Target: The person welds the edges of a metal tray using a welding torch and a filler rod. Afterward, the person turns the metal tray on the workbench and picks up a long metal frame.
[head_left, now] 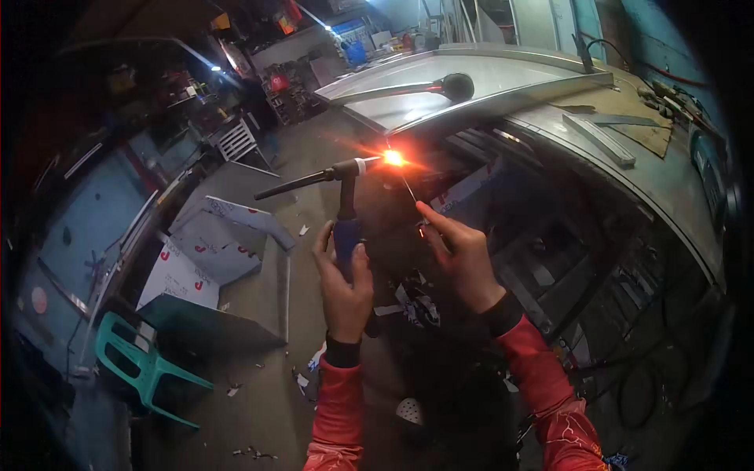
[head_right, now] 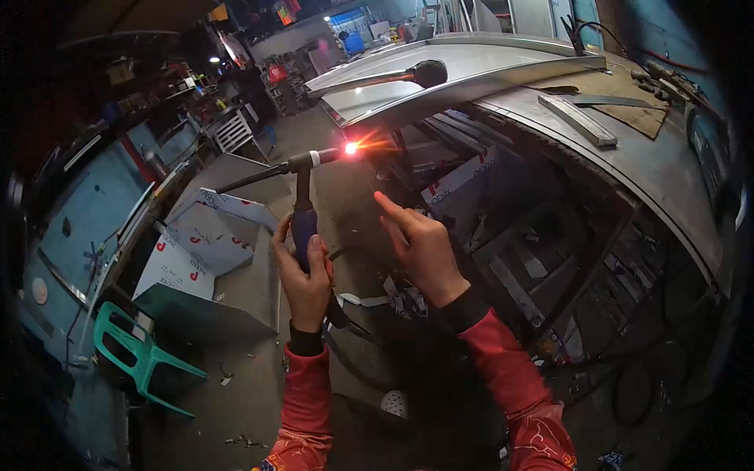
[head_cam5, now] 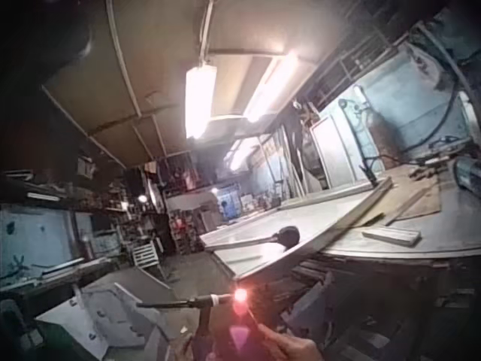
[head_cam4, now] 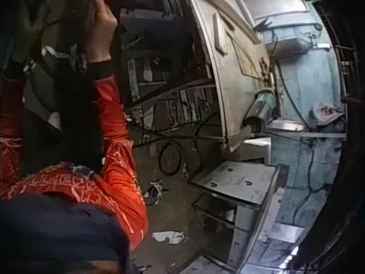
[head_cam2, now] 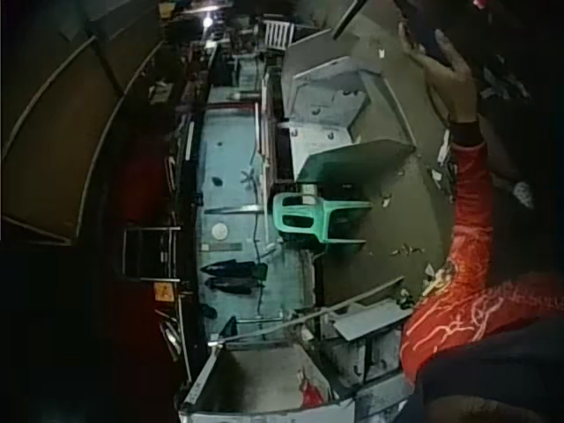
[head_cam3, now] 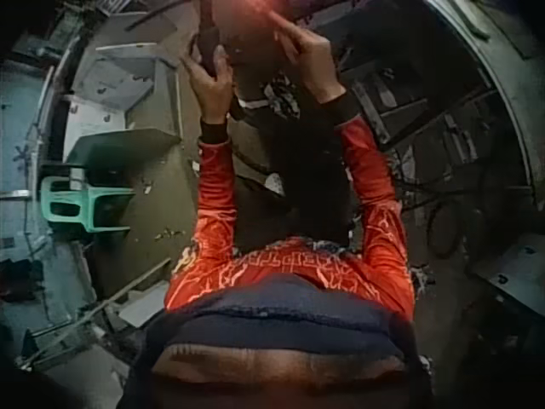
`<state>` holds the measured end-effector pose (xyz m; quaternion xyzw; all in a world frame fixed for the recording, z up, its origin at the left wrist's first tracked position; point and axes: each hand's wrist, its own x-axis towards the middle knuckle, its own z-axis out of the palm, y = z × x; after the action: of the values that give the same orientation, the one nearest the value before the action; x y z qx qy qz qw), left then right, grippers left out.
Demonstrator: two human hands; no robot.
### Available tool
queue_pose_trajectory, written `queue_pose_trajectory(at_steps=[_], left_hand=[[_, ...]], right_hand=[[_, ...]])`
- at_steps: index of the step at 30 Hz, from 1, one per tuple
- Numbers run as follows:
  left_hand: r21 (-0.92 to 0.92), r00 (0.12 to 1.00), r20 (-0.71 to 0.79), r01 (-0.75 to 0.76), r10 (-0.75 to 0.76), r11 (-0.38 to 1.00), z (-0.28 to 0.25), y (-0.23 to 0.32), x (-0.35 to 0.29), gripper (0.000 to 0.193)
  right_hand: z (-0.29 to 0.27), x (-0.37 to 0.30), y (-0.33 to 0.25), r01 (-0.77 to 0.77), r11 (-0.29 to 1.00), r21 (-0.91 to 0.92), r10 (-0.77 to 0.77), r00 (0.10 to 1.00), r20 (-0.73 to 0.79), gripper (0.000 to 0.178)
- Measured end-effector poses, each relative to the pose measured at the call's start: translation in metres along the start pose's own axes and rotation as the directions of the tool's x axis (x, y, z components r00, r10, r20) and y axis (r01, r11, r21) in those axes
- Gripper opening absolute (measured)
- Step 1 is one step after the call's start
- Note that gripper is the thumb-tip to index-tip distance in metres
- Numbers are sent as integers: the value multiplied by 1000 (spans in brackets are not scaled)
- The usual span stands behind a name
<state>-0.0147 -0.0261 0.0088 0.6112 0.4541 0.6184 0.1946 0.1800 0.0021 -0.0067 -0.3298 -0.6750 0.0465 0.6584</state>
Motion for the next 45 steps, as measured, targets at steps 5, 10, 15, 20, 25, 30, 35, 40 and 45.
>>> queue_pose_trajectory(at_steps=[5, 10, 15, 20, 25, 30, 35, 40, 45], left_hand=[[63, 984, -25, -173, 175, 983, 4, -2, 3, 49], [-254, 1000, 25, 20, -14, 967, 2, 16, 13, 51], [-486, 979, 165, 183, -115, 854, 1, 18, 36, 45], [-573, 957, 236, 275, -166, 772, 5, 5, 30, 45], [-522, 967, 211, 232, -140, 821, 9, 6, 31, 45], [-505, 969, 215, 214, -118, 836, 6, 8, 32, 46], [-514, 968, 224, 217, -115, 830, 5, 8, 32, 46], [-524, 958, 244, 262, -152, 810, 3, 11, 31, 45], [-480, 966, 226, 222, -124, 849, 1, 16, 29, 44]], right_hand=[[-6, -5, -5, -82, 994, -75, 84, 996, 23, 38], [-17, -5, -14, -71, 997, 40, 69, 996, 50, 35], [-5, 7, -17, -44, 999, 20, 43, 998, 52, 34], [6, 11, -18, -117, 992, 43, 114, 991, 67, 47], [8, 20, -14, -57, 997, -50, 60, 996, 62, 52], [11, 21, -17, -14, 999, -34, 16, 997, 71, 48], [11, 24, -19, 5, 996, -93, 1, 998, 65, 46], [11, 21, -20, -23, 999, -41, 26, 997, 73, 48], [10, 15, -22, -62, 998, -6, 62, 996, 64, 50]])
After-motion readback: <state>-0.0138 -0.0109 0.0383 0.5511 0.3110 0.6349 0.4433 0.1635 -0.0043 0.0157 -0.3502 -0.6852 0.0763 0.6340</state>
